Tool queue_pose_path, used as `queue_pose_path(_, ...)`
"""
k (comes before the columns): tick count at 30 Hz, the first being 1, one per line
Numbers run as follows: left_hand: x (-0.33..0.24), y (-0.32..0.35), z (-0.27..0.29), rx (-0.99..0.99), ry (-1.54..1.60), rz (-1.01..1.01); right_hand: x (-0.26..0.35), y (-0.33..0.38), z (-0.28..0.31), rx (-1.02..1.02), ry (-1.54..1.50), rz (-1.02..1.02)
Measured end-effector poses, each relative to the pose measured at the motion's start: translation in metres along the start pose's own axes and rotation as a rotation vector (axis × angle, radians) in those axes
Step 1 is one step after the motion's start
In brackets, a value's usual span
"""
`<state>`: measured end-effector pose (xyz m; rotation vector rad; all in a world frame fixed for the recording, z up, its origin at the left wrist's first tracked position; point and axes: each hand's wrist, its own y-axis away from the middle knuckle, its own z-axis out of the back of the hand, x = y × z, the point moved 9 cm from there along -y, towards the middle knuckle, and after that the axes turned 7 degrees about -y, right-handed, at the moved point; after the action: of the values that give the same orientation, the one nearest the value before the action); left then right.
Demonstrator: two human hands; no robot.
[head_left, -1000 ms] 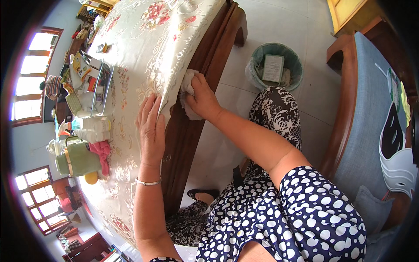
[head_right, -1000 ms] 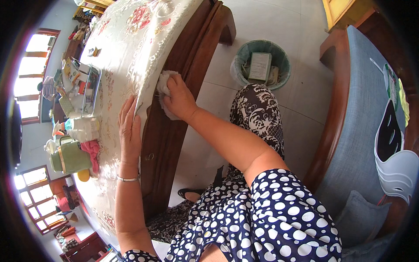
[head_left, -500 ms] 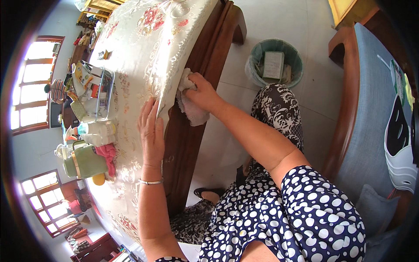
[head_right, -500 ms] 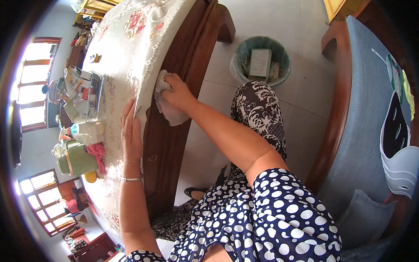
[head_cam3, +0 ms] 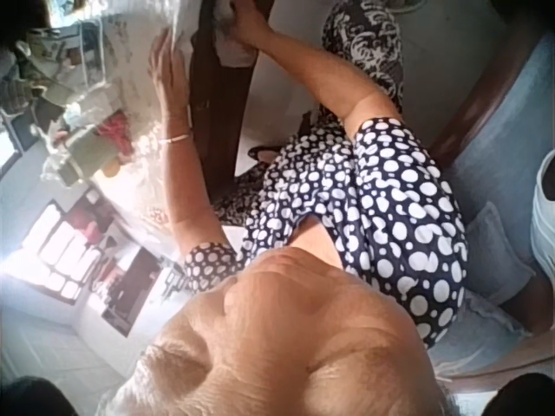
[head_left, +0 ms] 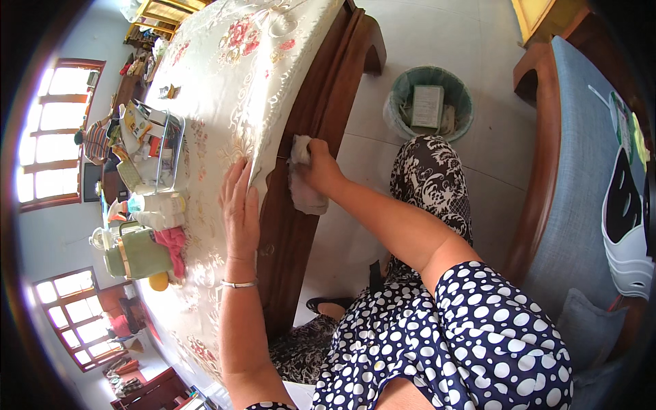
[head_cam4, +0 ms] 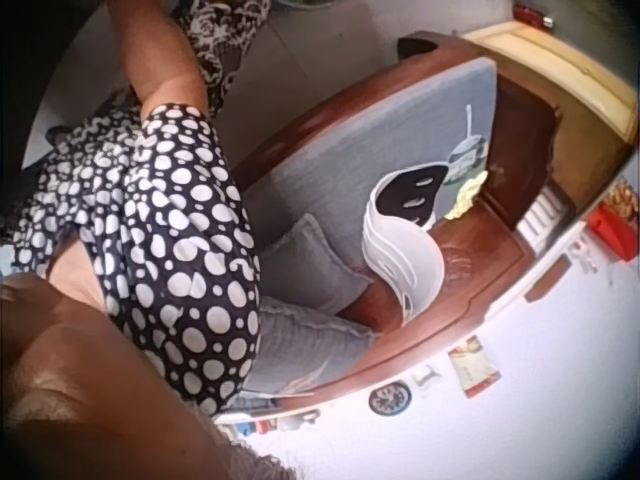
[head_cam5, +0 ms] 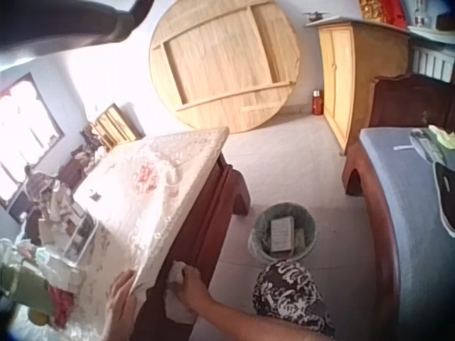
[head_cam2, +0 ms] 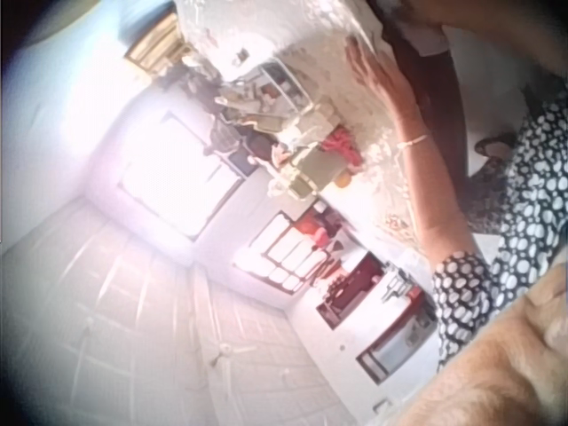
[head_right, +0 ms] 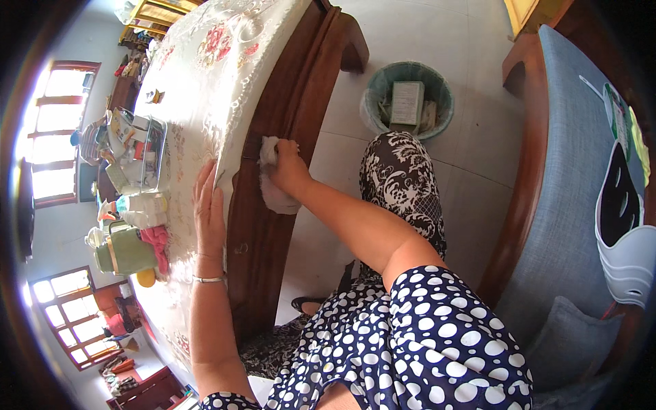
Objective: The person wipes the wooden edge and underside of a table covered with a floral tablecloth using a white cloth. They systematically clean the perimeter of the table, reaching under the overhang to wipe the wood surface.
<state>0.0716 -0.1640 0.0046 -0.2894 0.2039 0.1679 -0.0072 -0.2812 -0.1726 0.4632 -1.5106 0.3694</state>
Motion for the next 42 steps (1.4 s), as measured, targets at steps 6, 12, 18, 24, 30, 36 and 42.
queue_pose_path(6, -0.005, -0.001, 0.000, -0.014, 0.041, -0.003, 0.051, 0.002, -0.003, 0.036, -0.156, 0.248)
queue_pose_path(12, -0.007, 0.000, 0.002, -0.014, -0.012, -0.021, 0.022, -0.002, -0.004, 0.119, 0.312, 0.061)
queue_pose_path(18, 0.000, 0.002, 0.001, -0.004, -0.023, -0.009, 0.020, 0.023, -0.030, 0.305, 0.422, 0.069)
queue_pose_path(24, -0.006, -0.002, 0.001, 0.000, -0.020, -0.016, 0.067, 0.041, -0.016, 0.030, -0.037, 0.429)
queue_pose_path(30, -0.004, -0.001, 0.001, -0.023, 0.021, 0.003, 0.062, 0.050, -0.021, 0.078, 0.175, 0.540)
queue_pose_path(36, -0.007, 0.000, 0.000, -0.021, 0.017, 0.005, 0.056, 0.053, -0.021, 0.059, 0.185, 0.443)
queue_pose_path(42, -0.006, -0.001, 0.002, -0.027, -0.012, -0.009, 0.027, 0.049, -0.024, 0.035, 0.126, 0.306)
